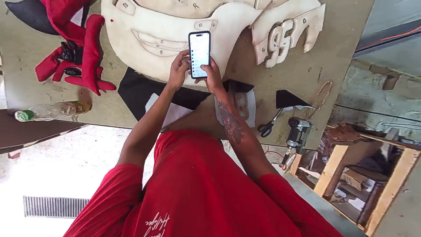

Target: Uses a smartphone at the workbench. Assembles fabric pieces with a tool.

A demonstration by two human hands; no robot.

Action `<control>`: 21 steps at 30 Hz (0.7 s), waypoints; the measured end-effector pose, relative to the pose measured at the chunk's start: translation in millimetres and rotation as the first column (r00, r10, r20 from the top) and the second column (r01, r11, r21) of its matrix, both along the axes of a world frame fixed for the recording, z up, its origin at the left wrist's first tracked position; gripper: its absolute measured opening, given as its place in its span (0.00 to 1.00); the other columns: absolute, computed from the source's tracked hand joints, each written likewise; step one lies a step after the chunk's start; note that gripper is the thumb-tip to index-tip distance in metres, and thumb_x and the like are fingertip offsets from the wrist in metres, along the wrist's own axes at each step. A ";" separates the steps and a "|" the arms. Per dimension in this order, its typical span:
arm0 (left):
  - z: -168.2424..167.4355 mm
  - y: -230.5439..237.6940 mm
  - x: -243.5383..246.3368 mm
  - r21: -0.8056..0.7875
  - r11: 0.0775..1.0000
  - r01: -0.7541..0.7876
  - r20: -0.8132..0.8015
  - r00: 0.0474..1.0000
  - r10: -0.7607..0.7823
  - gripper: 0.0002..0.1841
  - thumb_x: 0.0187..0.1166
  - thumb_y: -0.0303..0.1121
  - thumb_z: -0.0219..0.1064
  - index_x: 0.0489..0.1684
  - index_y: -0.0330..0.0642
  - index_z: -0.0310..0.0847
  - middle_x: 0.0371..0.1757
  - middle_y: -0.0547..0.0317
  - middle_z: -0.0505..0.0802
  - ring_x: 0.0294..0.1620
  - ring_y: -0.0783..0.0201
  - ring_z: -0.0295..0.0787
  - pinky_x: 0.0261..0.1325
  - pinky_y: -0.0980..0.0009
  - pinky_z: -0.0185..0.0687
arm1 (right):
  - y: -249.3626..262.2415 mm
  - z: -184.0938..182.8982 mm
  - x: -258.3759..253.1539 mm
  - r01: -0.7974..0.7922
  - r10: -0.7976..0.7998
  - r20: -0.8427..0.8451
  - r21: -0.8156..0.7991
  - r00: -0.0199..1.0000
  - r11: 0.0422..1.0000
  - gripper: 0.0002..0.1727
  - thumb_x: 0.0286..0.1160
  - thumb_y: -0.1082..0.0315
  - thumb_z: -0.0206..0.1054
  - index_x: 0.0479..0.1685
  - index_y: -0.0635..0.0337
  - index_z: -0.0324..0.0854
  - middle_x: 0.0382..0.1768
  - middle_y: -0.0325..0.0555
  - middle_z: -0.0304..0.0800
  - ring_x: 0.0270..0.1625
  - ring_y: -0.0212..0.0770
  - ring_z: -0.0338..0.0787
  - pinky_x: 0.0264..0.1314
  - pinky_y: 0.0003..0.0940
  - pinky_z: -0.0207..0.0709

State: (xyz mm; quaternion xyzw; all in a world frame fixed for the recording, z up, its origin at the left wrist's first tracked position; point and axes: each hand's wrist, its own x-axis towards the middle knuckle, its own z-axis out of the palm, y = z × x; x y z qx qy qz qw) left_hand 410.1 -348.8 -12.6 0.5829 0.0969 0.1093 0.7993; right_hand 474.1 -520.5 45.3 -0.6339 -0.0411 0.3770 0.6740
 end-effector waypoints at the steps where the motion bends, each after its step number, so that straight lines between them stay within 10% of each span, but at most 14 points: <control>1: 9.5 -2.6 -10.0 -0.006 1.000 0.009 0.003 1.000 -0.009 0.21 0.89 0.28 0.50 0.78 0.29 0.67 0.58 0.44 0.92 0.56 0.54 0.92 0.61 0.55 0.89 | -8.6 13.7 -14.3 -0.011 0.011 -0.005 -0.013 1.000 1.000 0.22 0.94 0.65 0.44 0.81 0.45 0.67 0.56 0.50 0.91 0.38 0.48 0.95 0.28 0.41 0.91; 7: 83.0 -25.4 -84.1 0.016 0.994 0.107 0.021 0.994 -0.107 0.21 0.89 0.30 0.54 0.79 0.40 0.68 0.59 0.50 0.92 0.50 0.59 0.93 0.49 0.61 0.92 | -35.4 35.5 -66.2 -0.018 0.027 -0.030 0.271 0.999 0.962 0.30 0.78 0.73 0.54 0.82 0.51 0.61 0.57 0.57 0.89 0.43 0.53 0.95 0.33 0.49 0.92; 21: 138.5 -99.0 -162.8 0.010 0.996 0.092 0.168 0.981 -0.092 0.19 0.88 0.27 0.54 0.76 0.36 0.70 0.54 0.47 0.93 0.52 0.56 0.93 0.57 0.58 0.91 | -110.1 103.4 -149.7 -0.047 0.019 0.082 0.353 0.996 0.935 0.22 0.89 0.68 0.48 0.79 0.62 0.63 0.55 0.62 0.90 0.44 0.56 0.96 0.34 0.48 0.93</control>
